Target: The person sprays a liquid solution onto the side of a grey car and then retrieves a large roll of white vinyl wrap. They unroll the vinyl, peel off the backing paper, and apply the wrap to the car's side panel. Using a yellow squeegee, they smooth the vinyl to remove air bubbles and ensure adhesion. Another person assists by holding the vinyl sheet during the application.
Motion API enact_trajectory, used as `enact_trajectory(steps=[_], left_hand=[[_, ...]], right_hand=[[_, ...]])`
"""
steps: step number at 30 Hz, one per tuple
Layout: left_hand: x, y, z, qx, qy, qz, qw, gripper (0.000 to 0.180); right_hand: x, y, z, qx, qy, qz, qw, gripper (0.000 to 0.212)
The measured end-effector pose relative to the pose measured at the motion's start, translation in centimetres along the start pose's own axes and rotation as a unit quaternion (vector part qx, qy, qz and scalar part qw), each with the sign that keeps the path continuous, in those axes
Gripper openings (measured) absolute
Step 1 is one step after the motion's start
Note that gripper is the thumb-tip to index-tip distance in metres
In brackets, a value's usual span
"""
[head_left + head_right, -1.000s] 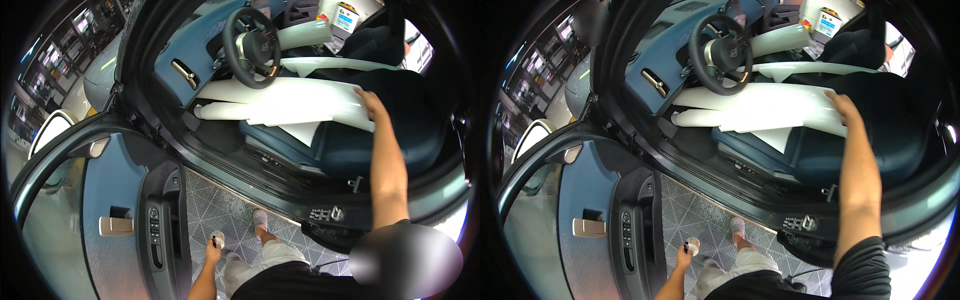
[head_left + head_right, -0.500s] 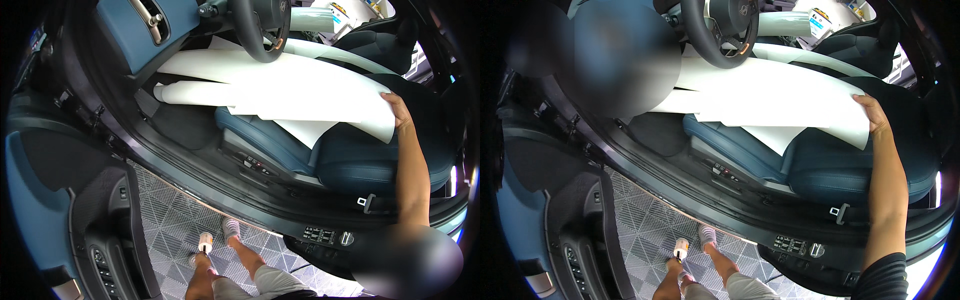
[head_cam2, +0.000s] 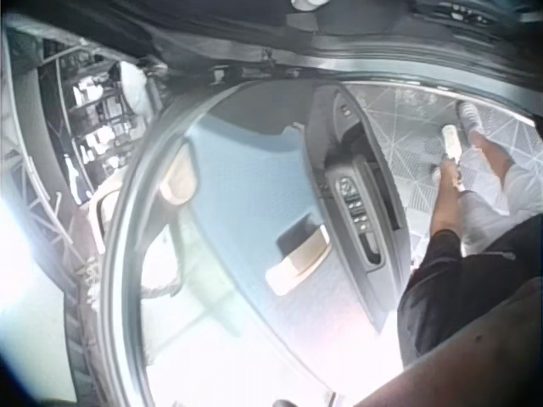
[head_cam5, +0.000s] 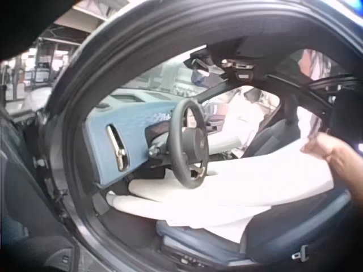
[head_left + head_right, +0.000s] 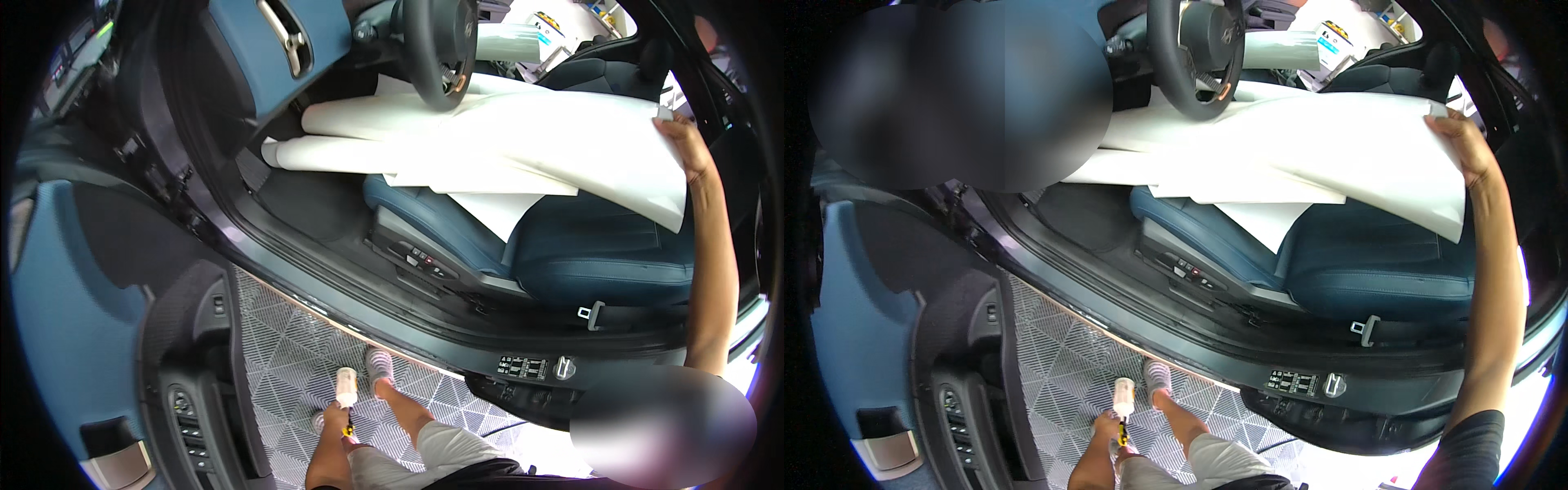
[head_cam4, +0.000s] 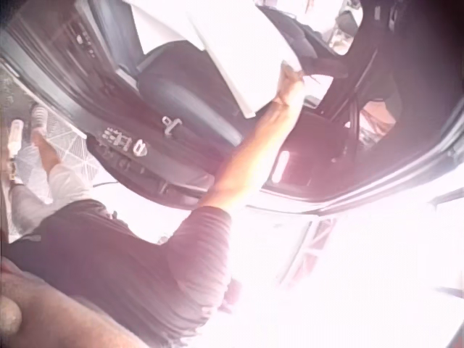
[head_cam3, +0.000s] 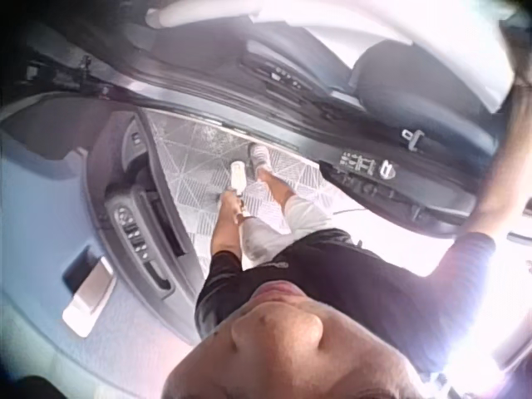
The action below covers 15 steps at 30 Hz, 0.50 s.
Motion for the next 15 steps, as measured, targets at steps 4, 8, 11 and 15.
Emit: enact_trajectory(steps=[4,8,11,15], left_hand=[[4.5,4.4,-3.1,0.067,-0.049,-0.070,0.994,0.041],[9.4,6.6,-3.3,0.060,-0.032,-0.146,0.987,0.036],[13.1,7.5,-2.0,0.054,-0.013,-0.216,0.975,0.039],[16.6,15.4,-3.3,0.055,-0.015,-0.283,0.957,0.039]], right_hand=[[1.3,9.6,-6.2,-0.055,0.086,-0.013,0.995,0.029],[-0.8,9.6,-16.1,-0.092,0.131,0.118,0.980,0.042],[-2.0,3.3,-21.9,-0.054,0.136,0.086,0.985,0.030],[-7.0,-7.6,-31.7,0.158,0.062,-0.108,0.979,0.008]])
Point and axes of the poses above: each hand's wrist, its own z-axis towards the middle knuckle, its own x-axis out of the back of the hand, y = z × x, the point moved 10 cm from there along z, towards the middle knuckle, and after that the axes turned 15 degrees about -z, right-handed, at the moved point
